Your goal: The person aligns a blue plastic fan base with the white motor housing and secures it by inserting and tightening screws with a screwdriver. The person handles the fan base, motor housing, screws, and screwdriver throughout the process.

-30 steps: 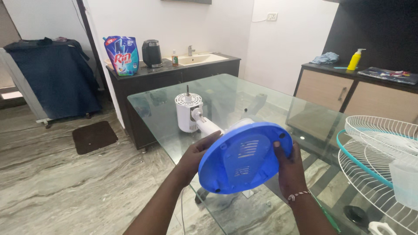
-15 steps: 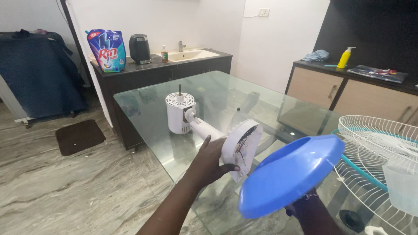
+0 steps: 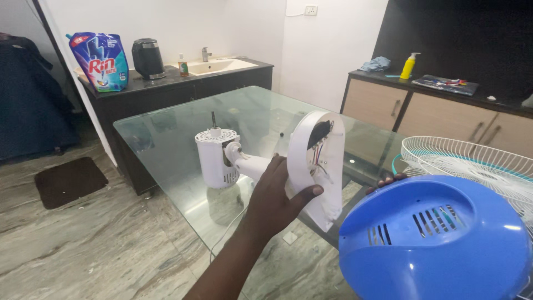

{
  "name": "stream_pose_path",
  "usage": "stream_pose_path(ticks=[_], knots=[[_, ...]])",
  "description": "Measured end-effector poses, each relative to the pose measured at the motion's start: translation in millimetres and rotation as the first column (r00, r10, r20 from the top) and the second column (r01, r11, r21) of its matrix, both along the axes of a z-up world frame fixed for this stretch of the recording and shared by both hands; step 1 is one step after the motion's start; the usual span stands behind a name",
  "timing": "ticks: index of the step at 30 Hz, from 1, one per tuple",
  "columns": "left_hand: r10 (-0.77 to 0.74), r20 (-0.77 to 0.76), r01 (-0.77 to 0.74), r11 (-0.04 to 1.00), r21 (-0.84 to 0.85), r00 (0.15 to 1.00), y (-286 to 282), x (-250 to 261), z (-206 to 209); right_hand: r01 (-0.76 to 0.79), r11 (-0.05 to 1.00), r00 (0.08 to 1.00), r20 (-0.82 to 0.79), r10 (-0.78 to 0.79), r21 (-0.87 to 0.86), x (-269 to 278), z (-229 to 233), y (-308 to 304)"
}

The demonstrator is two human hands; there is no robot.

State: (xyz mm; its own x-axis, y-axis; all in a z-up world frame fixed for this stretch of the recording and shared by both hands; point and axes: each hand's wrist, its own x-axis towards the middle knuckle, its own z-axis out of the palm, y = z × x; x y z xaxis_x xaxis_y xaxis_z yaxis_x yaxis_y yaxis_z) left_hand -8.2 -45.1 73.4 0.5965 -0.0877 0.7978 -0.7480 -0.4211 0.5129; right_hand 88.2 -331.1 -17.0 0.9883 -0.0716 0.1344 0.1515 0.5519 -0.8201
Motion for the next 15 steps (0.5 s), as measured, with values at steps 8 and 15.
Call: stream_pose_path(ticks=[8, 15], knots=[[0.001, 0.025, -0.002, 1.000, 0.021, 1.000, -47.7, -9.8, 2.1, 0.112, 0.985, 0.992, 0.066, -0.104, -0.133, -2.2, 20.2, -11.8], [-0.013, 0.044, 0.012, 1.000, 0.025, 0.999, -54.4, -1.6, -4.7, 0.268, 0.899, 0.958, 0.192, -0.211, -0.347, 2.3, 40.8, -15.6]])
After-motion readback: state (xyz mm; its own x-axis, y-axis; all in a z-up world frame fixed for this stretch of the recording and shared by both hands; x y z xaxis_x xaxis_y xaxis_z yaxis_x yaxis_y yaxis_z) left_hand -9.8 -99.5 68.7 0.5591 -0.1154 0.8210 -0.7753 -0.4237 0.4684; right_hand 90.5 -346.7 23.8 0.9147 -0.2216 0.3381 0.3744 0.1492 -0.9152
